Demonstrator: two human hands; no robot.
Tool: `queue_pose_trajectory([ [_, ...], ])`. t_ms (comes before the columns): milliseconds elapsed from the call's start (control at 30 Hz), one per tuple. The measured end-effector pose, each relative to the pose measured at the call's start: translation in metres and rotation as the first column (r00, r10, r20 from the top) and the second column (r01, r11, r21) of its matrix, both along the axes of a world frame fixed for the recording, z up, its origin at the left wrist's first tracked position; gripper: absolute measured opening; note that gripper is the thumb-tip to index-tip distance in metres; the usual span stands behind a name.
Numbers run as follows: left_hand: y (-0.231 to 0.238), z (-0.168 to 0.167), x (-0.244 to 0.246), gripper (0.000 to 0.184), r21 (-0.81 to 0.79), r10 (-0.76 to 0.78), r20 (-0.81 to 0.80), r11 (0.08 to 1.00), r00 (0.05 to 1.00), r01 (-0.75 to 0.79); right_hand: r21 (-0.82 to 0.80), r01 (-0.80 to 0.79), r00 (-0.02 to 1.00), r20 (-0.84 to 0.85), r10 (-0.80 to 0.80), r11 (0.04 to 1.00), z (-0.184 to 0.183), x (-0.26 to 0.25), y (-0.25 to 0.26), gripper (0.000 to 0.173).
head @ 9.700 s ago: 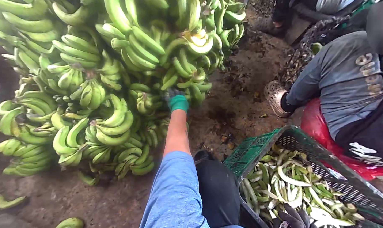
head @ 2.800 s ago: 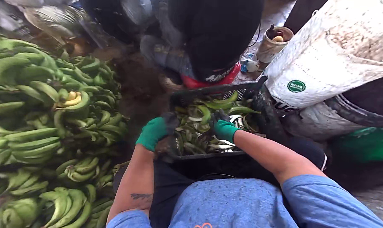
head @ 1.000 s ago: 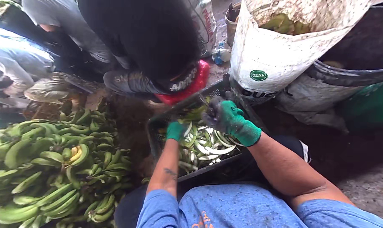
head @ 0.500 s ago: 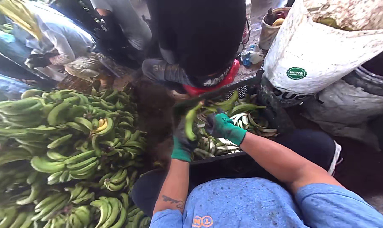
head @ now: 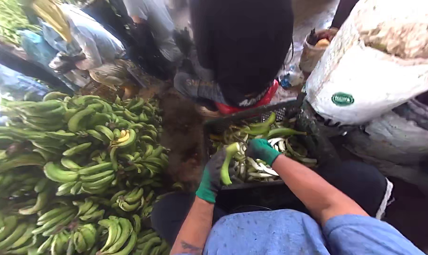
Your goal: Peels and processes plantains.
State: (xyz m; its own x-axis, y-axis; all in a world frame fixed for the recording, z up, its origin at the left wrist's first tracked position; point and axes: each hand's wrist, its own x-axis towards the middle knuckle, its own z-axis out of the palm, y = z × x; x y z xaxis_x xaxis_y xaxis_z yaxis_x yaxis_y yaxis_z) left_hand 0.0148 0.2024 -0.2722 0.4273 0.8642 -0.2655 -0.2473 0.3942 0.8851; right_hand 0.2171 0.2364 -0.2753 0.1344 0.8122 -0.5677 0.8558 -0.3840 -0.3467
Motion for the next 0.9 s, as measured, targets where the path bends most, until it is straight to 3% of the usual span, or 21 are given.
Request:
queue_pose_trajectory([
  [67, 0.021, -0.004, -0.001, 0.037, 0.282, 0.162, -0.139, 0.952, 0.977, -0.118, 0.097, 0.03, 0.973, -0.232, -0.007, 0.995, 0.012, -0.007, -0.011, 0.036],
  [100, 0.032, -0.002, 0.005, 0.039, 0.397, 0.26, -0.142, 0.899, 0.955, -0.186, 0.17, 0.075, 0.901, -0.434, 0.006, 0.983, 0.018, -0.011, -0.018, 0.028],
  [167, 0.038, 0.013, 0.022, 0.042, 0.525, 0.363, -0.021, 0.797, 0.931, -0.299, 0.28, 0.193, 0.665, -0.742, 0.085, 0.94, 0.025, -0.017, -0.026, 0.011],
  [200, 0.035, 0.023, 0.033, 0.04, 0.56, 0.373, 0.045, 0.759, 0.927, -0.333, 0.328, 0.238, 0.635, -0.765, 0.109, 0.914, 0.031, -0.021, -0.029, 0.013],
  [300, 0.026, 0.032, 0.069, 0.038, 0.589, 0.426, 0.121, 0.696, 0.897, -0.41, 0.473, 0.321, 0.856, -0.515, -0.038, 0.82, 0.061, -0.025, -0.036, 0.036],
  [367, 0.024, 0.022, 0.087, 0.035, 0.599, 0.453, 0.12, 0.677, 0.883, -0.428, 0.599, 0.317, 0.933, -0.338, -0.127, 0.735, 0.065, -0.02, -0.032, 0.045],
  [433, 0.026, 0.009, 0.092, 0.047, 0.555, 0.402, 0.051, 0.749, 0.914, -0.361, 0.836, 0.32, 0.947, -0.301, -0.114, 0.446, 0.053, -0.016, -0.029, 0.042],
  [500, 0.017, 0.01, 0.088, 0.049, 0.269, 0.234, 0.089, 0.93, 0.968, -0.249, 0.971, 0.214, 0.977, -0.212, -0.03, 0.105, 0.034, -0.007, -0.017, 0.031],
  [567, 0.004, 0.024, 0.079, 0.052, -0.065, 0.047, 0.305, 0.997, 0.951, -0.029, 0.996, 0.087, 0.994, -0.087, 0.06, -0.003, 0.028, 0.0, -0.012, 0.031],
  [633, 0.0, 0.023, 0.065, 0.054, -0.152, -0.074, 0.469, 0.975, 0.88, 0.163, 0.999, 0.011, 0.997, -0.014, 0.081, 0.032, 0.028, -0.001, -0.014, 0.031],
  [767, 0.01, 0.001, 0.04, 0.033, -0.152, 0.063, 0.463, 0.988, 0.884, 0.009, 0.964, 0.04, 0.998, -0.049, 0.027, 0.261, 0.027, -0.003, -0.028, 0.044],
  [833, 0.017, -0.013, 0.035, 0.035, -0.251, 0.218, 0.478, 0.962, 0.851, -0.105, 0.865, 0.172, 0.983, -0.185, -0.018, 0.471, 0.03, -0.01, -0.043, 0.039],
  [900, 0.024, -0.023, 0.035, 0.045, -0.393, 0.383, 0.468, 0.897, 0.796, -0.201, 0.609, 0.326, 0.904, -0.425, -0.05, 0.723, 0.027, -0.015, -0.053, 0.034],
])
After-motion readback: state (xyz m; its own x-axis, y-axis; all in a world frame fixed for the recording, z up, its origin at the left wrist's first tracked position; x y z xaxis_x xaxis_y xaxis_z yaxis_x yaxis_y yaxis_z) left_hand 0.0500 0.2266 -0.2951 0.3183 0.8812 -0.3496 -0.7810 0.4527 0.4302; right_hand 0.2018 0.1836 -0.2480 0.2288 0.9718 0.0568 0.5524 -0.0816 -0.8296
